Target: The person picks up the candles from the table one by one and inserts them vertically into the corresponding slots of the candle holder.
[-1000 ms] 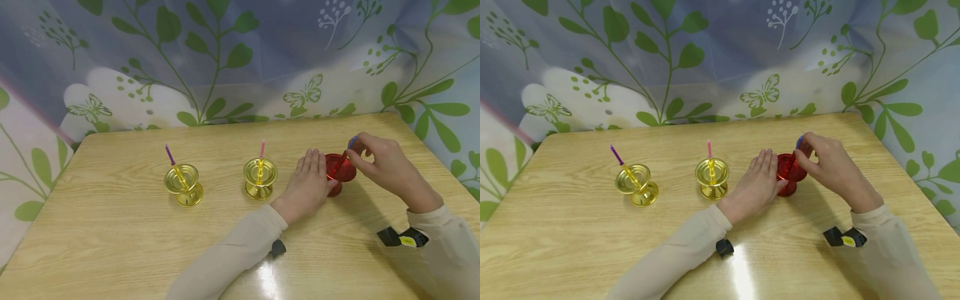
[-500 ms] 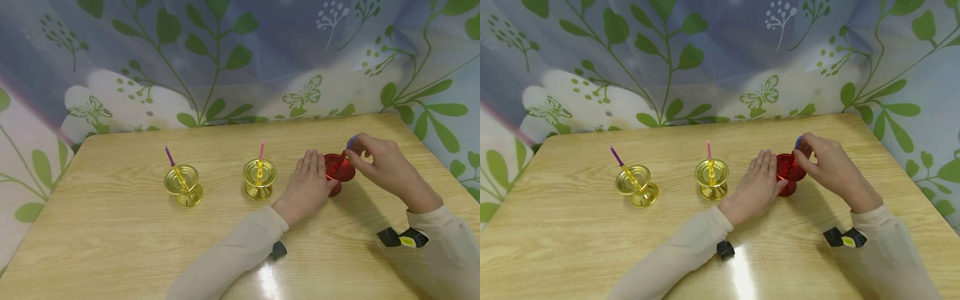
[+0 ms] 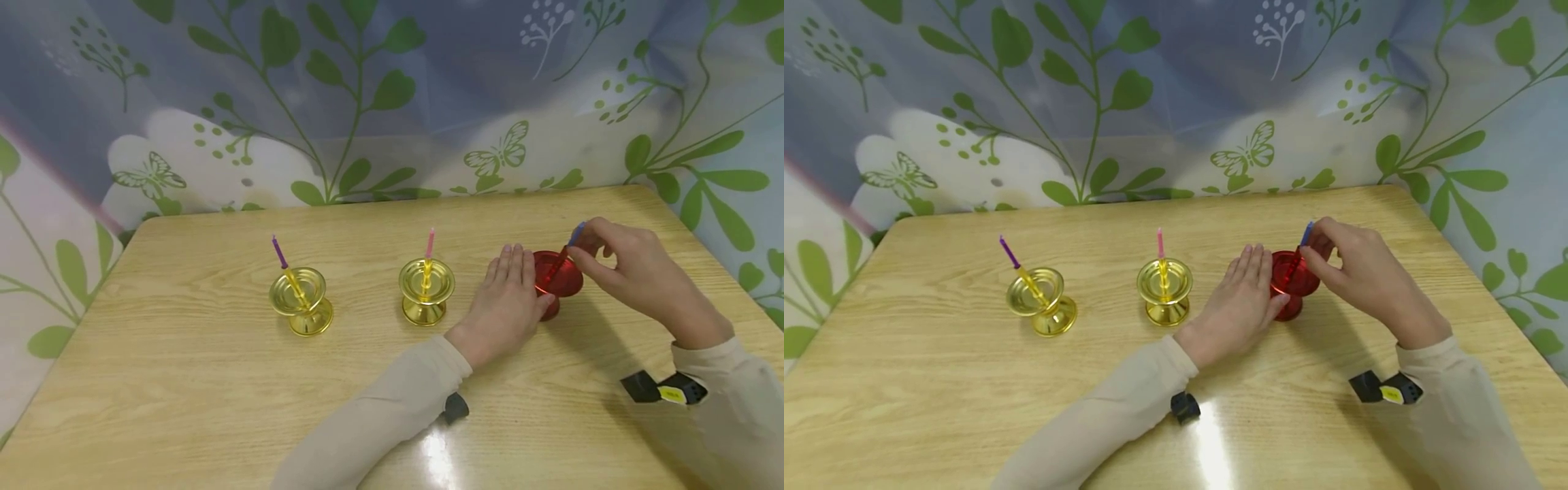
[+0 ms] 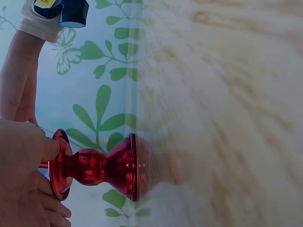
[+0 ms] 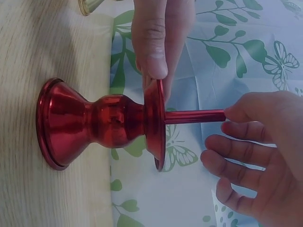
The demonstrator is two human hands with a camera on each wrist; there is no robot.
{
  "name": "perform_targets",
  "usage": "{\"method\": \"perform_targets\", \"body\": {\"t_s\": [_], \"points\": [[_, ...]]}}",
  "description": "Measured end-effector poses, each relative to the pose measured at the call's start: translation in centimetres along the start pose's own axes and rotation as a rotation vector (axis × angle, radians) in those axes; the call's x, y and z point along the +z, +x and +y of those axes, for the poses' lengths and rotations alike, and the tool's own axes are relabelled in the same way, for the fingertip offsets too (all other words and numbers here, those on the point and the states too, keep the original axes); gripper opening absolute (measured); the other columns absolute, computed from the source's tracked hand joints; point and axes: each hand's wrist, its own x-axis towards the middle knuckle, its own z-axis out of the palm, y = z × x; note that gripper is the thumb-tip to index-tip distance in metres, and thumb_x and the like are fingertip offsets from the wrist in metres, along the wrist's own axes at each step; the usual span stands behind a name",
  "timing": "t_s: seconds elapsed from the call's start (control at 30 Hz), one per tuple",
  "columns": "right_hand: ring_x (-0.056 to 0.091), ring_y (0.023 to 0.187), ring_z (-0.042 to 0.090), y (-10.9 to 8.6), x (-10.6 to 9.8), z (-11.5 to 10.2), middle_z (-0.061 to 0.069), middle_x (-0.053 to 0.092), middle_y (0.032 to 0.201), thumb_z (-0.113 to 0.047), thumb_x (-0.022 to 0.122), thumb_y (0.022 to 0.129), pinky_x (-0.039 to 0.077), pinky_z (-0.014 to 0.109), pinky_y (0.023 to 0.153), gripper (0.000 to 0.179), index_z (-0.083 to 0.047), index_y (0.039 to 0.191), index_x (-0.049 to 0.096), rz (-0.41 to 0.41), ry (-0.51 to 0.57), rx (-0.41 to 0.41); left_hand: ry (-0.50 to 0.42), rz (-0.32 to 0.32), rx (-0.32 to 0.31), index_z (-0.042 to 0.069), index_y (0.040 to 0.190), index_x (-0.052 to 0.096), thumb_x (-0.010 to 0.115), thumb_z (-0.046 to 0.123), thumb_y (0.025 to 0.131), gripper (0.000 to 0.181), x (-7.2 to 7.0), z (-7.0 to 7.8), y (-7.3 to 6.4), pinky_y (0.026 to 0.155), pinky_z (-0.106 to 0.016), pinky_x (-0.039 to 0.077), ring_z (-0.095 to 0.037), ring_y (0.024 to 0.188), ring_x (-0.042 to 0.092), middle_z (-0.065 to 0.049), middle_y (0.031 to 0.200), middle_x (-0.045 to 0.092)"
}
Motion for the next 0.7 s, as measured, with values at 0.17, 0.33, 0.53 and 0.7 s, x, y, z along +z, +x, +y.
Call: {"method": "perform_targets", "body": {"t_s": [0.17, 0.33, 0.53, 0.7], "points": [[0.055, 0.067, 0.003, 0.3, 0.0, 0.3, -0.005, 0.064, 0.075, 0.004, 0.073, 0.077, 0.039, 0.014, 0.064, 0.021, -0.007, 0.092, 0.062, -0.013, -0.015, 0.002, -0.015, 0.032, -0.007, 0.0, 0.152, 0.022, 0.025, 0.048, 0.104, 0.068, 0.0, -0.2, 0.0, 0.117, -0.032, 0.019, -0.026, 0.146, 0.02, -0.015, 0.157, 0.025], [0.055, 0.067, 0.002, 0.4, 0.2, 0.7, -0.005, 0.064, 0.075, 0.005, 0.074, 0.076, 0.039, 0.014, 0.063, 0.022, -0.007, 0.092, 0.063, -0.019, -0.014, 0.016, -0.057, 0.042, -0.004, 0.0, 0.152, 0.024, 0.027, 0.048, 0.104, 0.068, 0.2, -0.5, -0.2, 0.117, -0.032, 0.018, -0.026, 0.146, 0.02, -0.015, 0.156, 0.027], [0.054, 0.068, 0.002, -0.7, 0.0, 1.0, -0.005, 0.064, 0.075, 0.003, 0.074, 0.078, 0.039, 0.014, 0.062, 0.02, -0.006, 0.092, 0.064, -0.034, -0.032, 0.052, -0.093, 0.026, 0.05, -0.002, 0.151, 0.023, 0.028, 0.044, 0.105, 0.066, 0.5, -1.6, -2.3, 0.118, -0.032, 0.016, -0.027, 0.146, 0.016, -0.016, 0.157, 0.025], [0.053, 0.068, -0.001, -2.0, -0.2, 1.5, -0.008, 0.062, 0.074, 0.001, 0.073, 0.079, 0.039, 0.015, 0.061, 0.019, -0.007, 0.093, 0.063, -0.066, -0.048, 0.064, -0.1, 0.044, 0.158, -0.004, 0.15, 0.026, 0.029, 0.042, 0.105, 0.064, 0.2, -2.9, -5.3, 0.118, -0.034, 0.016, -0.029, 0.145, 0.019, -0.02, 0.155, 0.027]]}}
